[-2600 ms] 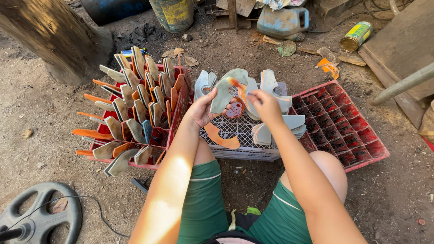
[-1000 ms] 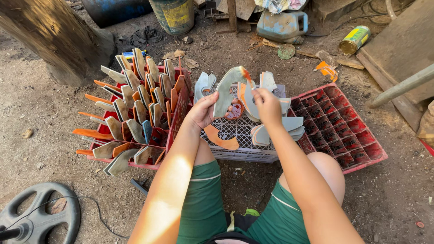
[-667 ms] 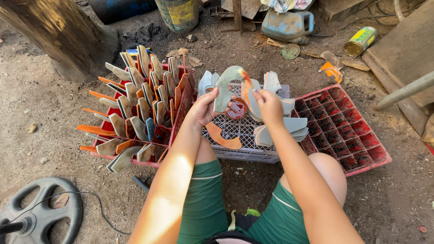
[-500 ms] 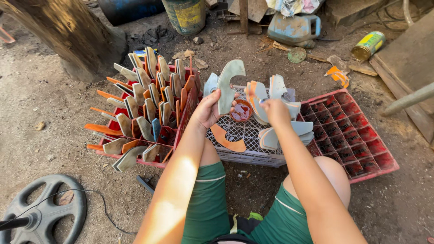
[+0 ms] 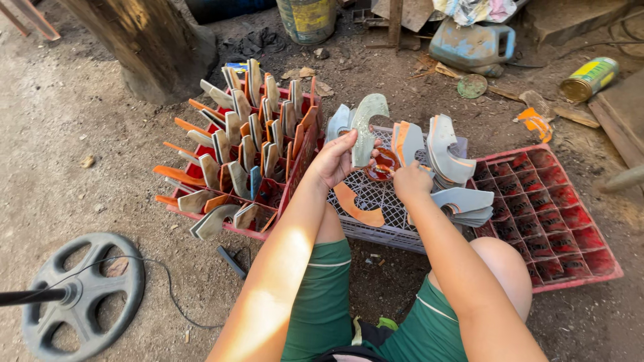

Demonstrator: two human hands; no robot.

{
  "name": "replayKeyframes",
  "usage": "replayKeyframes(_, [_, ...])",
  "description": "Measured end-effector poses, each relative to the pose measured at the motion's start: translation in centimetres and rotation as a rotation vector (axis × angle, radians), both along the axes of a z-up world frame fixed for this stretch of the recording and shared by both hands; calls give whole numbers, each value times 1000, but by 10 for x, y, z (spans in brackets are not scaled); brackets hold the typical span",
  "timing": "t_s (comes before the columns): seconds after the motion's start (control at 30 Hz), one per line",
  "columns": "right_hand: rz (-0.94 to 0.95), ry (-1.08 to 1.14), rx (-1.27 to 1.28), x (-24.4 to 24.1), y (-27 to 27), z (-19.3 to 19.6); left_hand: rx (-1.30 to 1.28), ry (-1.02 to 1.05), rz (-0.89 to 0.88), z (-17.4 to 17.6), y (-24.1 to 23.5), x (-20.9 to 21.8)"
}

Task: The person sits on the ground and paints curved plastic parts orange using a small brush. They dip the brush into a container of orange paint, apply it to each part, and place the painted parts into a red crate.

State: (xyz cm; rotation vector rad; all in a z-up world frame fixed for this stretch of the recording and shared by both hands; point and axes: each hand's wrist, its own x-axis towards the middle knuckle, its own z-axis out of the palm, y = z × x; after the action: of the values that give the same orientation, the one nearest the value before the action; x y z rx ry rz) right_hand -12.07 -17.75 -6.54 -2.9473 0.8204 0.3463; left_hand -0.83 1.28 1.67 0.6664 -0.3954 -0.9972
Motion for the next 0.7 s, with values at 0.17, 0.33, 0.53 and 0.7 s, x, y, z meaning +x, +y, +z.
replayKeyframes(0.17, [0, 42, 31, 5, 6, 1, 24, -14, 6, -2, 0, 4])
replayKeyframes(0.33, [46, 54, 9, 4, -5, -29, 38, -6, 1, -4, 0, 4])
replayKeyframes(0.53, [138, -4, -44, 7, -22, -61, 46, -20, 2, -4, 0, 4])
replayKeyframes(0.7, [116, 20, 0, 9, -15, -59, 51, -21, -4, -2, 0, 3])
